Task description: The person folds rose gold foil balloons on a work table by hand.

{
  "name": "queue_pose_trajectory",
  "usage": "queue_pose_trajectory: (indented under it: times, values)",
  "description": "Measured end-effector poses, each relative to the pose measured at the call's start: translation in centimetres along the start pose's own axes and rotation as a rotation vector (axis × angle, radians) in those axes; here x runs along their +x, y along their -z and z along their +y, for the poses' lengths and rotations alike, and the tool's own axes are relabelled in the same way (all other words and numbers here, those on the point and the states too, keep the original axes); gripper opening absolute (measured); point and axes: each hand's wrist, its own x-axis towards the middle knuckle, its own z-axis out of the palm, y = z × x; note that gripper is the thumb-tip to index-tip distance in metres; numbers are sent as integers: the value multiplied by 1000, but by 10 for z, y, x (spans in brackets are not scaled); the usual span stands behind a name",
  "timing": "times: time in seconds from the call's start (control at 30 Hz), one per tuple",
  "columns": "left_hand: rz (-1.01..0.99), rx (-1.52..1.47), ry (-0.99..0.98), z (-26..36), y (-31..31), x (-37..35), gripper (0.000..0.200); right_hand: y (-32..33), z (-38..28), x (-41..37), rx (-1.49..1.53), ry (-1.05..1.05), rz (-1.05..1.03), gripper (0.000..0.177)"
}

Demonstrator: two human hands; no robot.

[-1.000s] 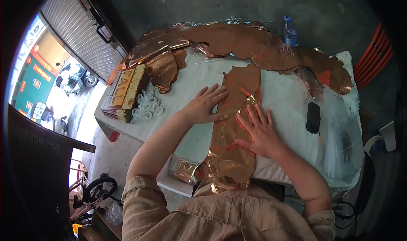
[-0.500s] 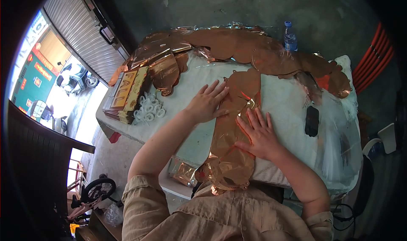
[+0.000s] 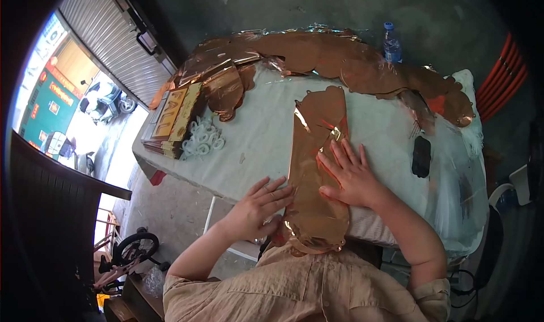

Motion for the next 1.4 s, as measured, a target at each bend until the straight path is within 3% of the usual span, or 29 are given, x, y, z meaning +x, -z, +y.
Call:
queue_pose_trajectory:
  times: [0.2, 0.4, 0.53, 0.73, 0.8, 0.83, 0.9, 1.13, 1.27, 1.3, 1.33, 1.37, 1.4]
  values:
    - [235, 72, -86, 4, -18, 3, 41, 3, -4, -11, -10, 41, -71, 80]
    - [148, 234, -332, -9, -7, 37, 31, 2, -5, -13, -44, 41, -81, 80]
    - [99, 254, -391, -20, -11, 49, 32, 6, -7, -13, -29, 25, -102, 80]
    - [84, 203, -331, -20, -14, 47, 27, 4, 7, -14, 117, 59, -81, 81]
    - [104, 95, -308, -23, -16, 48, 25, 9, 22, -19, 521, 106, 77, 69]
    - [106, 93, -309, -25, -16, 49, 25, 9, 30, -23, 519, 105, 76, 69]
    - [141, -16, -258, -29, -18, 48, 26, 8, 38, -30, 234, 231, 244, 62]
    - [128, -232, -125, -31, -15, 53, 27, 1, 13, -26, 194, 552, 365, 45]
    - [51, -282, -47, -35, -13, 51, 32, 0, 16, -19, 281, 465, 263, 35]
    - [33, -319, 17, -39, -15, 50, 32, 2, 20, -15, 600, 353, 125, 30]
    - [-66, -523, 348, -42, -18, 49, 32, 2, 24, -12, 913, 231, -20, 26]
    - [17, -493, 261, -41, -15, 55, 24, -9, 5, 3, 1243, 135, 211, 24]
    - [101, -461, 174, -40, -12, 65, 17, -5, 7, 4, 1241, 136, 213, 24]
